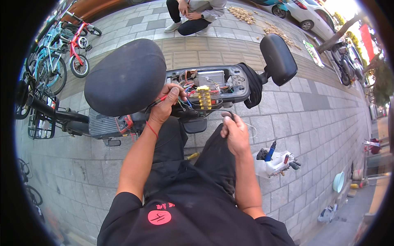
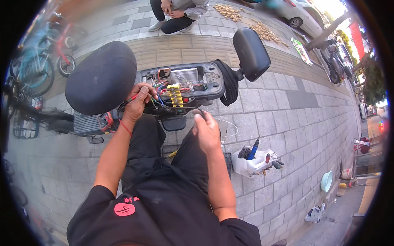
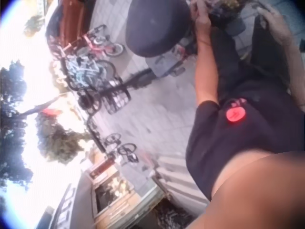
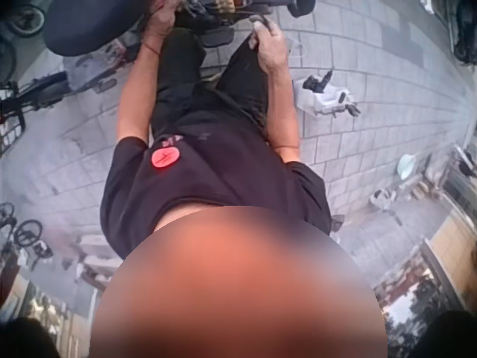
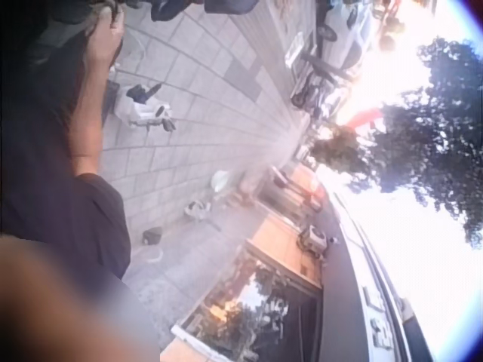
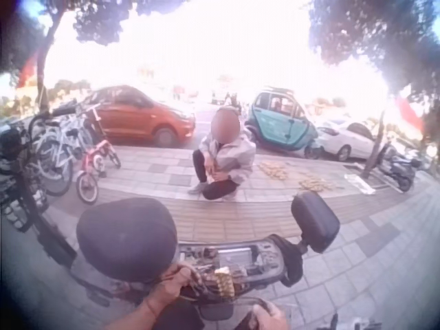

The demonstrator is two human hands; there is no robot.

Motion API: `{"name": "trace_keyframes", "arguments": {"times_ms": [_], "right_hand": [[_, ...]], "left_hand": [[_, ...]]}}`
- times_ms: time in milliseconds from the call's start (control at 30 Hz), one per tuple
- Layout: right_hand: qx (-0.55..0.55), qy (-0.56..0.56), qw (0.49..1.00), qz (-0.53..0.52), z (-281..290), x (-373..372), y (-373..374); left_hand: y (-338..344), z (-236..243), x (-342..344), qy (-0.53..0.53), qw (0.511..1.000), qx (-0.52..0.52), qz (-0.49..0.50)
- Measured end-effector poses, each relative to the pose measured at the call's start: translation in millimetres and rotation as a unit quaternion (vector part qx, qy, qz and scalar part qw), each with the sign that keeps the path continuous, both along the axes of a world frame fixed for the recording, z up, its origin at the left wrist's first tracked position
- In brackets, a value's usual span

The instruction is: The person uses a multimeter to test continuity on the wiring harness of an electric scooter's controller. They probe multiple points on the connector and wires, then lift the controller to inspect the wiring and connections.

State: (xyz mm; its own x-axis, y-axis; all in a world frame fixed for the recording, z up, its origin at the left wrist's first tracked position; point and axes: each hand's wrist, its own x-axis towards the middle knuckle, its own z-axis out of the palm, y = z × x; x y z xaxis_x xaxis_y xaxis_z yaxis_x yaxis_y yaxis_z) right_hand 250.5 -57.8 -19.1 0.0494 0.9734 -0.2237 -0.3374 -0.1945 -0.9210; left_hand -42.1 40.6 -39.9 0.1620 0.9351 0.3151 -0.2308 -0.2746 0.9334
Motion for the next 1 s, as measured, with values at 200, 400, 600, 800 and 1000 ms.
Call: {"name": "trace_keyframes", "arguments": {"times_ms": [200,400,600,800,1000], "right_hand": [[0.184,-0.371,0.91,0.002,43.0,25.4,-53.6],[0.237,-0.55,0.801,-0.007,29.5,35.0,-78.7],[0.179,-0.492,0.851,-0.048,28.3,35.5,-94.8],[0.199,-0.455,0.865,-0.074,35.5,23.9,-101.5],[0.227,-0.432,0.869,-0.084,36.4,14.3,-96.8]], "left_hand": [[-52.7,22.1,29.8,-0.026,0.999,0.016,0.027],[-78.7,19.1,37.7,0.021,0.998,0.033,0.055],[-74.6,30.2,32.3,0.1,0.99,0.032,0.09],[-66.6,37.4,27.8,0.138,0.987,0.02,0.085],[-57.4,47.0,29.3,0.221,0.952,0.181,0.112]]}}
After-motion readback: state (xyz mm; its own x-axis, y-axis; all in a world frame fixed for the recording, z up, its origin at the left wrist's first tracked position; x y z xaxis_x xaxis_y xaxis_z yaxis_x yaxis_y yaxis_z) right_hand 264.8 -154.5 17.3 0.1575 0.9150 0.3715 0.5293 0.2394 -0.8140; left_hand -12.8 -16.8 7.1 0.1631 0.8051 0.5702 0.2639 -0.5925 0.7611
